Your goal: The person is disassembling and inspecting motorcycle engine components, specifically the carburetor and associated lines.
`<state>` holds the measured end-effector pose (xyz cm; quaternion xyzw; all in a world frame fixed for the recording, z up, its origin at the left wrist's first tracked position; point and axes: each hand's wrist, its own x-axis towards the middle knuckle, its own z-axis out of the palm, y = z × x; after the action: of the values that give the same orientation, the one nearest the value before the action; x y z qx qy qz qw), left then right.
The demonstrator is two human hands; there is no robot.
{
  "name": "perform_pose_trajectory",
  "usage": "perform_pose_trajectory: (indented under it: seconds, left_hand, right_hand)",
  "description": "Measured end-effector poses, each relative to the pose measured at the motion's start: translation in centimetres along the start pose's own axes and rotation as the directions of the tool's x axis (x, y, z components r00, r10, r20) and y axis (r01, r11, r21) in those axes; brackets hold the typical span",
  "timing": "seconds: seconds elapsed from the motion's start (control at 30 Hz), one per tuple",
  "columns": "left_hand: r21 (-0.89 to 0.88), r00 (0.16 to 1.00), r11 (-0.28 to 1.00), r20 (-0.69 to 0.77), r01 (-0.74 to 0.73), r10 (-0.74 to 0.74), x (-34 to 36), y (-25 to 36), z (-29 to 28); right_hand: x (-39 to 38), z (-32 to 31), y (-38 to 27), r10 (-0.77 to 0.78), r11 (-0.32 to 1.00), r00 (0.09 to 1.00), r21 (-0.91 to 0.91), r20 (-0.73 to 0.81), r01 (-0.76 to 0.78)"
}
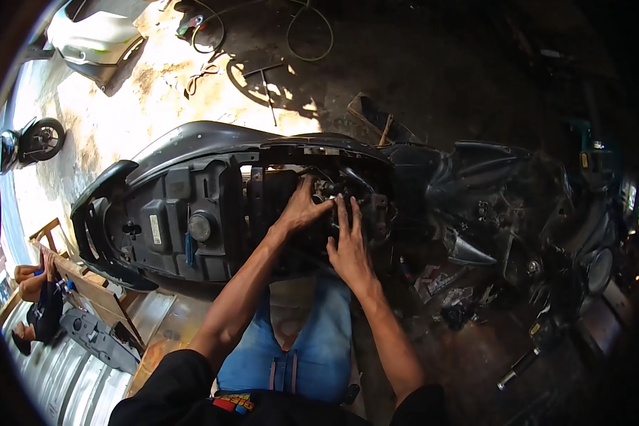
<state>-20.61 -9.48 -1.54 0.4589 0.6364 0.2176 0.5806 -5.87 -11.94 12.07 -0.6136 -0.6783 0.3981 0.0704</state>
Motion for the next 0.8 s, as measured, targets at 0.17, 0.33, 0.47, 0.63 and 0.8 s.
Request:
perform_pose_trajectory:
  seconds: [0.17,0.33,0.47,0.63,0.8]
  left_hand:
    - [-0.033,0.995,0.999,0.099,0.021,-0.017,0.9,-0.6,0.5]
    - [-0.066,0.983,0.995,0.174,0.076,-0.063,1.2,-0.9,0.0]
    - [0.19,0.996,0.978,0.014,0.086,-0.091,-1.5,1.7,-2.9]
    - [0.166,0.954,0.979,-0.257,-0.114,0.154,-4.9,5.5,-6.7]
    - [0.241,0.871,0.95,-0.4,-0.2,0.285,-6.5,6.2,-8.5]
  right_hand:
    - [4.5,1.8,4.7,0.236,0.952,0.951,0.147,0.201,-0.267]
    - [6.4,2.4,6.1,0.206,0.966,0.961,0.119,0.187,-0.23]
    - [6.8,2.3,6.1,0.241,0.931,0.943,0.219,0.232,-0.292]
    - [6.7,2.5,6.6,0.235,0.945,0.952,0.186,0.195,-0.271]
    - [7.2,3.5,6.6,0.205,0.908,0.949,0.317,0.24,-0.276]
